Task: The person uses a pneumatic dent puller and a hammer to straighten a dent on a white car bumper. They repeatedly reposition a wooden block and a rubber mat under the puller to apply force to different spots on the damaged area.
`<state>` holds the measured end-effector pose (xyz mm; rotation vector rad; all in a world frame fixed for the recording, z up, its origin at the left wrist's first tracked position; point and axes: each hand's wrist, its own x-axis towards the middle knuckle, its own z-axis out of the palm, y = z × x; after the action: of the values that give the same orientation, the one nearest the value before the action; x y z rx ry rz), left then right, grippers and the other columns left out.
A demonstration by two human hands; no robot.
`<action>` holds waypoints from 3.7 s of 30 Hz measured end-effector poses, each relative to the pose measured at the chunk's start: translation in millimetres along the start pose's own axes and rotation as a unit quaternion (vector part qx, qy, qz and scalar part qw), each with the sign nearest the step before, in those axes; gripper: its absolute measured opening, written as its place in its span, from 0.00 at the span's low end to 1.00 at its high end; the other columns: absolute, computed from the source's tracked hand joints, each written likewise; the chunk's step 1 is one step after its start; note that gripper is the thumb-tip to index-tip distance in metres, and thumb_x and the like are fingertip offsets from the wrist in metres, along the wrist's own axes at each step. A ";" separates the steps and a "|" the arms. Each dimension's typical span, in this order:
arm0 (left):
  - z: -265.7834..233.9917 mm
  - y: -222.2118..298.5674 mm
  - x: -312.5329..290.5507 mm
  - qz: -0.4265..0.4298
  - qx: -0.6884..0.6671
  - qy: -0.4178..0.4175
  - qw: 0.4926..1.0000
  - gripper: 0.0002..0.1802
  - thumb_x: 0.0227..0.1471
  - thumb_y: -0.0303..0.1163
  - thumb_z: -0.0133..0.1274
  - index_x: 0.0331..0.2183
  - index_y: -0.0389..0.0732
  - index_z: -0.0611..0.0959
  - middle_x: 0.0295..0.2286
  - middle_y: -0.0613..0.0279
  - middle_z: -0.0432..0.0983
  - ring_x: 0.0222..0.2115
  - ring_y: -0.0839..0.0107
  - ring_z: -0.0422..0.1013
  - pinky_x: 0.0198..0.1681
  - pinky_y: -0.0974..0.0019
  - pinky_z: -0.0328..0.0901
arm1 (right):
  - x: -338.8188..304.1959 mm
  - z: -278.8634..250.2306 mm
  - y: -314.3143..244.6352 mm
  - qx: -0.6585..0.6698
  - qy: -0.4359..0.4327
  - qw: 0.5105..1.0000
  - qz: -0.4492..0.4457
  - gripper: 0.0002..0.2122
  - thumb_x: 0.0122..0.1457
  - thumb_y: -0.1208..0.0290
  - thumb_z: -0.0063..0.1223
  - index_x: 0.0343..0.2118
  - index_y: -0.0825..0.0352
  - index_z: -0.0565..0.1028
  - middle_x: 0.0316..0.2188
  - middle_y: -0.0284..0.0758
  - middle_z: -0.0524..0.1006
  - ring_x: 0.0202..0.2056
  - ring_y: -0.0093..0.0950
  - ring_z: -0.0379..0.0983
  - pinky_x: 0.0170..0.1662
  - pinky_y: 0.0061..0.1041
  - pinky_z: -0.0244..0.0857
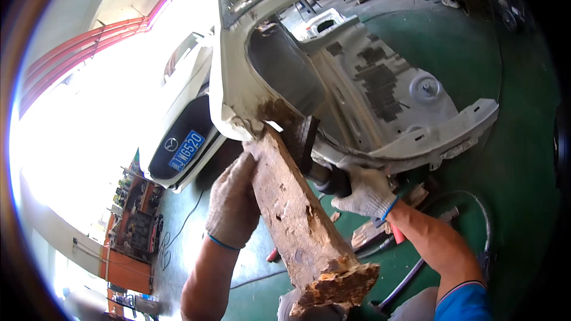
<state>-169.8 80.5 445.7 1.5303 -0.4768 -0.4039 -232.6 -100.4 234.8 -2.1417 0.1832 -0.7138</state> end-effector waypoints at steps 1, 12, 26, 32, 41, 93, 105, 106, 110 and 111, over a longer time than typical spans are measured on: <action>-0.3 3.7 0.1 0.007 0.077 0.026 0.997 0.25 0.66 0.42 0.54 0.54 0.32 0.77 0.44 0.55 0.80 0.40 0.68 0.79 0.44 0.65 0.74 | -0.5 3.4 2.8 0.015 0.020 1.000 -0.015 0.19 0.46 0.58 0.67 0.40 0.59 0.78 0.33 0.41 0.83 0.36 0.46 0.81 0.40 0.43 0.75; -25.6 -10.5 -17.0 0.015 -0.049 -0.151 0.987 0.39 0.60 0.31 0.61 0.67 0.35 0.63 0.63 0.47 0.66 0.60 0.58 0.69 0.63 0.55 0.64 | -1.3 6.1 12.5 0.047 0.018 0.998 -0.026 0.20 0.48 0.58 0.65 0.44 0.58 0.77 0.32 0.40 0.83 0.33 0.42 0.83 0.39 0.41 0.78; -4.2 -41.7 -4.4 0.171 0.239 0.036 0.955 0.38 0.70 0.55 0.44 0.68 0.37 0.64 0.62 0.54 0.66 0.57 0.67 0.69 0.55 0.64 0.69 | 7.1 53.3 56.2 0.335 0.090 0.937 -0.051 0.16 0.47 0.64 0.67 0.39 0.58 0.78 0.27 0.35 0.82 0.23 0.36 0.82 0.31 0.36 0.78; -13.1 -86.9 19.3 0.283 0.311 0.230 0.878 0.28 0.73 0.47 0.40 0.59 0.35 0.77 0.54 0.52 0.73 0.55 0.65 0.67 0.61 0.61 0.60 | -2.0 31.4 17.8 0.099 0.071 0.991 -0.061 0.17 0.45 0.62 0.70 0.39 0.57 0.79 0.29 0.35 0.83 0.30 0.37 0.83 0.35 0.38 0.77; 22.2 -115.3 63.7 0.395 -0.069 0.229 0.887 0.24 0.72 0.41 0.40 0.51 0.30 0.79 0.50 0.51 0.74 0.52 0.64 0.71 0.61 0.61 0.63 | 0.6 26.9 23.2 0.105 0.049 0.991 -0.072 0.22 0.45 0.59 0.72 0.43 0.57 0.78 0.36 0.35 0.82 0.37 0.38 0.82 0.41 0.38 0.76; -21.1 -135.8 104.8 0.427 0.325 0.421 0.731 0.21 0.59 0.36 0.51 0.49 0.32 0.81 0.46 0.52 0.81 0.48 0.60 0.78 0.51 0.57 0.73 | -411.1 -227.3 -33.8 0.321 0.052 0.597 0.733 0.13 0.58 0.67 0.64 0.39 0.69 0.75 0.29 0.35 0.78 0.29 0.26 0.77 0.34 0.29 0.74; -34.7 -128.5 95.2 0.443 0.287 0.394 0.753 0.21 0.62 0.37 0.48 0.49 0.31 0.80 0.49 0.51 0.78 0.51 0.60 0.74 0.57 0.55 0.68 | -438.1 -227.6 61.7 0.009 -0.039 0.705 0.708 0.24 0.65 0.53 0.55 0.52 0.71 0.74 0.42 0.41 0.81 0.43 0.31 0.79 0.48 0.32 0.74; -35.8 -133.3 96.7 0.441 0.281 0.386 0.760 0.21 0.62 0.37 0.48 0.49 0.31 0.80 0.49 0.50 0.77 0.51 0.60 0.74 0.57 0.55 0.68 | -439.5 -231.6 82.6 -0.059 0.049 0.742 0.666 0.27 0.66 0.50 0.51 0.55 0.73 0.73 0.46 0.47 0.81 0.47 0.34 0.79 0.51 0.33 0.73; 0.5 -117.7 89.0 0.449 0.162 0.365 0.799 0.21 0.63 0.37 0.47 0.49 0.31 0.79 0.50 0.50 0.76 0.52 0.60 0.73 0.59 0.54 0.66 | -419.4 -228.4 136.6 -0.103 0.058 0.835 0.538 0.25 0.69 0.55 0.48 0.59 0.72 0.71 0.56 0.51 0.76 0.57 0.44 0.74 0.60 0.37 0.65; 14.8 -107.9 85.2 0.455 0.103 0.351 0.812 0.21 0.63 0.37 0.46 0.49 0.31 0.79 0.50 0.50 0.76 0.52 0.60 0.72 0.59 0.53 0.66 | -460.2 -214.3 184.2 -0.129 0.072 0.846 0.512 0.22 0.69 0.58 0.48 0.57 0.72 0.74 0.52 0.49 0.79 0.53 0.41 0.76 0.58 0.35 0.67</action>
<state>-100.8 21.7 341.3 1.3466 -0.6004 0.9671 -709.4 -193.9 -0.8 -1.8344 1.4426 -0.1941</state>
